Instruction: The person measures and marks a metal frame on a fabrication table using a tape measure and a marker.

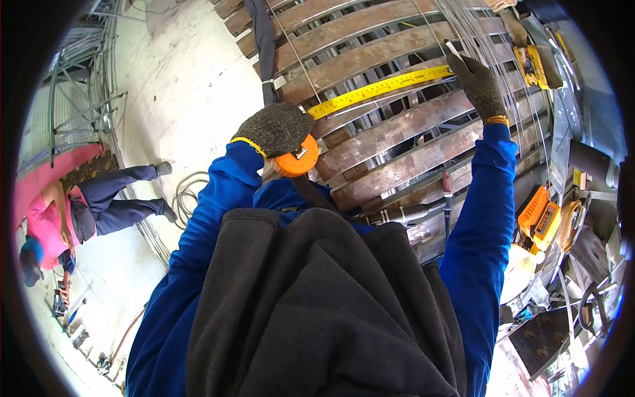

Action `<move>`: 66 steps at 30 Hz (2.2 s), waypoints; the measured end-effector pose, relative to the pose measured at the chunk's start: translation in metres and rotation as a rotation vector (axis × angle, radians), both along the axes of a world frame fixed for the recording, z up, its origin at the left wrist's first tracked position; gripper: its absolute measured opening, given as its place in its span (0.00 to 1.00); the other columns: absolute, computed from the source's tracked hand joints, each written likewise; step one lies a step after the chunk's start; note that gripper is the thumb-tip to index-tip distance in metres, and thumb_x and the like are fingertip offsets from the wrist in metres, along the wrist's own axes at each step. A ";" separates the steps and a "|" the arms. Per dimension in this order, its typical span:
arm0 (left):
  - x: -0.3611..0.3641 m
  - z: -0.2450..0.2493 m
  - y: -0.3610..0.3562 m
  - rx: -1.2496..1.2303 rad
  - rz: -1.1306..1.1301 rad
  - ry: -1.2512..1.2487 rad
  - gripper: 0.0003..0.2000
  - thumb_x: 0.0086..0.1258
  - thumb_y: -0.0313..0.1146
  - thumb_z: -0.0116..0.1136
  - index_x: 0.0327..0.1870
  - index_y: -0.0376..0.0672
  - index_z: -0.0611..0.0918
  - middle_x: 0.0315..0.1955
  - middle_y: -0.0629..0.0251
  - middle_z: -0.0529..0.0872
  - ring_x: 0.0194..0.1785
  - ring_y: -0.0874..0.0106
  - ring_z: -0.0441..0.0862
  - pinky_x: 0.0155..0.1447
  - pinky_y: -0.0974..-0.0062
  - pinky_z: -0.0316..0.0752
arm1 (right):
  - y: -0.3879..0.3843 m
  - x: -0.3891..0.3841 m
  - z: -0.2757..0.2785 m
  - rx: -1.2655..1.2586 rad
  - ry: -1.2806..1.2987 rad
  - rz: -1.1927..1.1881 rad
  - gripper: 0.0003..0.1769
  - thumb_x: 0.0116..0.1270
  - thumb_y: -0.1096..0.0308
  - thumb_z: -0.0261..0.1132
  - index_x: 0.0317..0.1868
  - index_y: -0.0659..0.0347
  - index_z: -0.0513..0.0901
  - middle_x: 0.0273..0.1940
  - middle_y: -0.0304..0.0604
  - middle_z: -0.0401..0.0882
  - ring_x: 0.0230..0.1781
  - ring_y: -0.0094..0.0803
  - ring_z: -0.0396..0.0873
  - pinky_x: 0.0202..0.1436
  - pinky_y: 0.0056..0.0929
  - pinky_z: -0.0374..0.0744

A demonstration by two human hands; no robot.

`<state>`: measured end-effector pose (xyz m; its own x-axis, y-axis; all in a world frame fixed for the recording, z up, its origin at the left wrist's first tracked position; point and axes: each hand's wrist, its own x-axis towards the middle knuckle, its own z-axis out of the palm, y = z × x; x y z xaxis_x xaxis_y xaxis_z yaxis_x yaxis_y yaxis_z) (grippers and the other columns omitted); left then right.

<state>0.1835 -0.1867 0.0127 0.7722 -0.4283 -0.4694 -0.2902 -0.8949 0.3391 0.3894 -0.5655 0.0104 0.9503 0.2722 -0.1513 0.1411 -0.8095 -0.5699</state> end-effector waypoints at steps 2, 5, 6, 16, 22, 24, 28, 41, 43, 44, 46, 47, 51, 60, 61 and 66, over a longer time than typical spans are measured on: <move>-0.001 -0.003 0.001 -0.006 -0.014 -0.015 0.17 0.73 0.35 0.54 0.58 0.42 0.86 0.51 0.51 0.88 0.56 0.53 0.84 0.62 0.58 0.79 | -0.001 0.002 -0.002 -0.015 -0.012 0.010 0.34 0.73 0.37 0.59 0.57 0.62 0.87 0.48 0.57 0.88 0.51 0.52 0.86 0.57 0.44 0.80; 0.001 0.005 0.000 0.002 -0.021 0.012 0.17 0.73 0.35 0.55 0.59 0.43 0.86 0.52 0.52 0.88 0.57 0.53 0.84 0.63 0.58 0.78 | -0.002 0.002 -0.003 -0.029 -0.021 0.014 0.34 0.73 0.36 0.59 0.57 0.61 0.87 0.49 0.57 0.88 0.52 0.52 0.86 0.57 0.44 0.80; 0.002 0.008 -0.001 0.002 -0.023 0.012 0.17 0.73 0.35 0.55 0.59 0.43 0.86 0.52 0.52 0.88 0.57 0.53 0.84 0.63 0.58 0.78 | -0.002 0.002 -0.003 -0.028 -0.021 0.011 0.34 0.73 0.36 0.59 0.58 0.60 0.86 0.49 0.57 0.88 0.52 0.52 0.86 0.58 0.44 0.80; -0.001 -0.001 0.004 -0.005 -0.018 0.016 0.19 0.69 0.33 0.61 0.60 0.43 0.85 0.53 0.52 0.88 0.57 0.52 0.84 0.65 0.58 0.77 | -0.007 0.005 -0.012 -0.031 -0.008 -0.014 0.35 0.73 0.35 0.58 0.60 0.59 0.85 0.52 0.58 0.87 0.55 0.52 0.85 0.61 0.43 0.79; -0.009 -0.025 0.017 -0.160 -0.169 -0.241 0.17 0.68 0.31 0.61 0.57 0.38 0.85 0.47 0.50 0.89 0.52 0.52 0.85 0.59 0.58 0.79 | -0.020 0.003 -0.006 0.170 -0.298 -0.063 0.28 0.78 0.45 0.57 0.63 0.60 0.83 0.53 0.55 0.87 0.56 0.51 0.85 0.61 0.43 0.78; -0.010 -0.025 0.017 -0.114 -0.136 -0.247 0.15 0.68 0.30 0.60 0.55 0.38 0.85 0.46 0.51 0.89 0.49 0.52 0.86 0.56 0.58 0.80 | -0.022 -0.006 0.023 0.129 -0.155 -0.154 0.26 0.80 0.51 0.57 0.63 0.65 0.80 0.44 0.44 0.88 0.46 0.32 0.84 0.56 0.34 0.79; -0.005 -0.015 0.012 -0.053 -0.156 -0.181 0.15 0.69 0.30 0.59 0.55 0.38 0.85 0.45 0.50 0.88 0.48 0.52 0.86 0.56 0.58 0.81 | -0.049 -0.007 0.026 0.060 -0.255 -0.136 0.26 0.80 0.51 0.56 0.63 0.66 0.80 0.40 0.44 0.86 0.44 0.33 0.83 0.54 0.35 0.79; -0.004 -0.009 0.009 -0.038 -0.089 -0.123 0.16 0.71 0.34 0.55 0.56 0.39 0.85 0.45 0.47 0.89 0.49 0.51 0.87 0.57 0.56 0.81 | -0.094 -0.042 0.042 0.095 -0.081 -0.239 0.28 0.78 0.49 0.61 0.65 0.62 0.81 0.47 0.51 0.88 0.45 0.36 0.86 0.54 0.35 0.80; -0.004 -0.009 0.010 -0.033 -0.099 -0.119 0.16 0.74 0.33 0.53 0.58 0.40 0.85 0.46 0.47 0.88 0.49 0.50 0.86 0.57 0.56 0.81 | -0.092 -0.045 0.049 0.026 -0.109 -0.225 0.28 0.77 0.48 0.62 0.65 0.62 0.81 0.48 0.52 0.88 0.45 0.38 0.86 0.54 0.36 0.80; -0.004 -0.008 0.009 -0.027 -0.100 -0.119 0.16 0.74 0.32 0.53 0.59 0.40 0.85 0.47 0.47 0.88 0.49 0.50 0.86 0.57 0.56 0.81 | -0.094 -0.048 0.055 -0.080 -0.114 -0.178 0.29 0.76 0.47 0.62 0.63 0.63 0.82 0.49 0.54 0.87 0.47 0.41 0.86 0.56 0.37 0.80; -0.004 -0.007 0.009 -0.019 -0.101 -0.117 0.16 0.74 0.32 0.53 0.59 0.40 0.85 0.47 0.47 0.88 0.49 0.50 0.86 0.57 0.56 0.81 | -0.090 -0.055 0.063 -0.184 -0.118 -0.131 0.30 0.76 0.46 0.63 0.62 0.64 0.83 0.49 0.56 0.87 0.49 0.44 0.87 0.57 0.38 0.80; -0.004 -0.007 0.009 -0.014 -0.104 -0.113 0.16 0.73 0.31 0.54 0.59 0.40 0.84 0.47 0.47 0.88 0.49 0.50 0.86 0.57 0.56 0.81 | -0.090 -0.058 0.064 -0.125 -0.139 -0.171 0.28 0.76 0.47 0.64 0.61 0.64 0.83 0.49 0.54 0.87 0.48 0.40 0.87 0.56 0.36 0.80; -0.005 -0.012 0.012 -0.037 -0.125 -0.137 0.17 0.73 0.31 0.55 0.60 0.39 0.84 0.47 0.47 0.88 0.50 0.50 0.85 0.58 0.56 0.80 | -0.086 -0.070 0.068 0.250 -0.107 -0.300 0.23 0.76 0.54 0.67 0.58 0.64 0.84 0.46 0.42 0.88 0.44 0.26 0.84 0.51 0.29 0.81; -0.002 -0.007 0.009 0.003 -0.117 -0.117 0.16 0.69 0.33 0.57 0.55 0.37 0.85 0.46 0.48 0.89 0.51 0.53 0.86 0.59 0.57 0.79 | -0.088 -0.088 0.078 0.517 -0.032 -0.348 0.23 0.77 0.52 0.66 0.61 0.62 0.84 0.46 0.37 0.87 0.41 0.21 0.81 0.48 0.24 0.80; -0.001 -0.005 0.007 0.003 -0.118 -0.119 0.16 0.69 0.33 0.57 0.55 0.37 0.85 0.46 0.48 0.89 0.51 0.53 0.86 0.59 0.57 0.79 | -0.088 -0.089 0.079 0.551 -0.028 -0.354 0.24 0.77 0.52 0.65 0.62 0.62 0.84 0.47 0.38 0.87 0.41 0.22 0.82 0.49 0.24 0.80; -0.002 -0.010 0.009 -0.016 -0.117 -0.137 0.16 0.69 0.33 0.57 0.54 0.37 0.85 0.45 0.49 0.89 0.50 0.52 0.86 0.57 0.57 0.80 | -0.091 -0.091 0.063 0.652 -0.036 -0.348 0.22 0.75 0.59 0.68 0.62 0.62 0.83 0.48 0.42 0.87 0.42 0.24 0.83 0.49 0.25 0.81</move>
